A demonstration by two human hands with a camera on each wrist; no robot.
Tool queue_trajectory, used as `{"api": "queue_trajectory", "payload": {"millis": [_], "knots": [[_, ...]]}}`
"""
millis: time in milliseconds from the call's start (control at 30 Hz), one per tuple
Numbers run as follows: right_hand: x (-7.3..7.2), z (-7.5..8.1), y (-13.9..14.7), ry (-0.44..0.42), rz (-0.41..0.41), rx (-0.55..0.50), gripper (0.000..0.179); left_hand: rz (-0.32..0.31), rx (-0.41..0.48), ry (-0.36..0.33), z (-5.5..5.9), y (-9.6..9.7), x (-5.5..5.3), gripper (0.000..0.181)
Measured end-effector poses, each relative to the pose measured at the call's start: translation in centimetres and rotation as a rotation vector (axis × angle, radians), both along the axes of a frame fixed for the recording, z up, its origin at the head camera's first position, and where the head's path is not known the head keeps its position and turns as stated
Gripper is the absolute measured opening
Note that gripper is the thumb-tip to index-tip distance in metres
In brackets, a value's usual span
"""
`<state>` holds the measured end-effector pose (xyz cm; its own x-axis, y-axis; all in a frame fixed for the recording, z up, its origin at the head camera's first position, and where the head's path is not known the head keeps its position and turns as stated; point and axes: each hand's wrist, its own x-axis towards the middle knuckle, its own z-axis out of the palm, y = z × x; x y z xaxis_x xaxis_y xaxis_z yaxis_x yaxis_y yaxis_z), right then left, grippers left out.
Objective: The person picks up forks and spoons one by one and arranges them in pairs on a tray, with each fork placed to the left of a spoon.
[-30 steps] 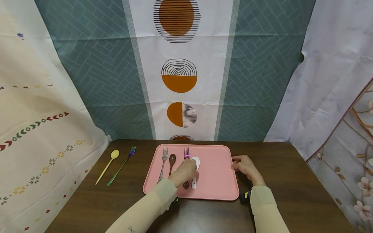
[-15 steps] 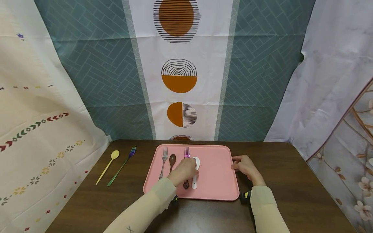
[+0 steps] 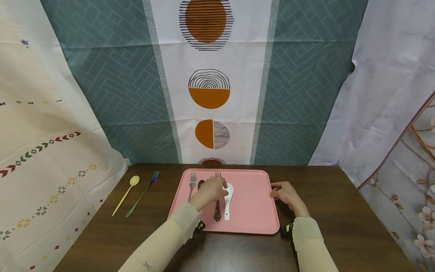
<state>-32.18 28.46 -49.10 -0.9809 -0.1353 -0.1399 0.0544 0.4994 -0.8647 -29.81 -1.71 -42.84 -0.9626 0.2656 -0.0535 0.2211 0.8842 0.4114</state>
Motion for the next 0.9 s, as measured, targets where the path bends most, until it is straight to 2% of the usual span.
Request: {"api": "queue_trajectory", "payload": {"millis": [267,500,700,900], "knots": [[0.1,-0.1,0.0,0.010,0.011,-0.011,0.054,-0.019,0.039,0.043,-0.2,-0.5,-0.1,0.015],[0.1,0.0,-0.2,0.008,0.010,-0.012,0.053,-0.030,0.134,0.040,-0.1,-2.5,-0.2,0.016],[0.0,0.0,-0.1,0.011,0.010,-0.013,0.054,0.009,0.197,0.063,0.5,-5.4,-0.2,0.017],[0.1,-0.2,0.0,0.021,0.024,-0.013,0.054,0.061,0.207,0.021,0.6,-7.1,0.0,0.017]]}}
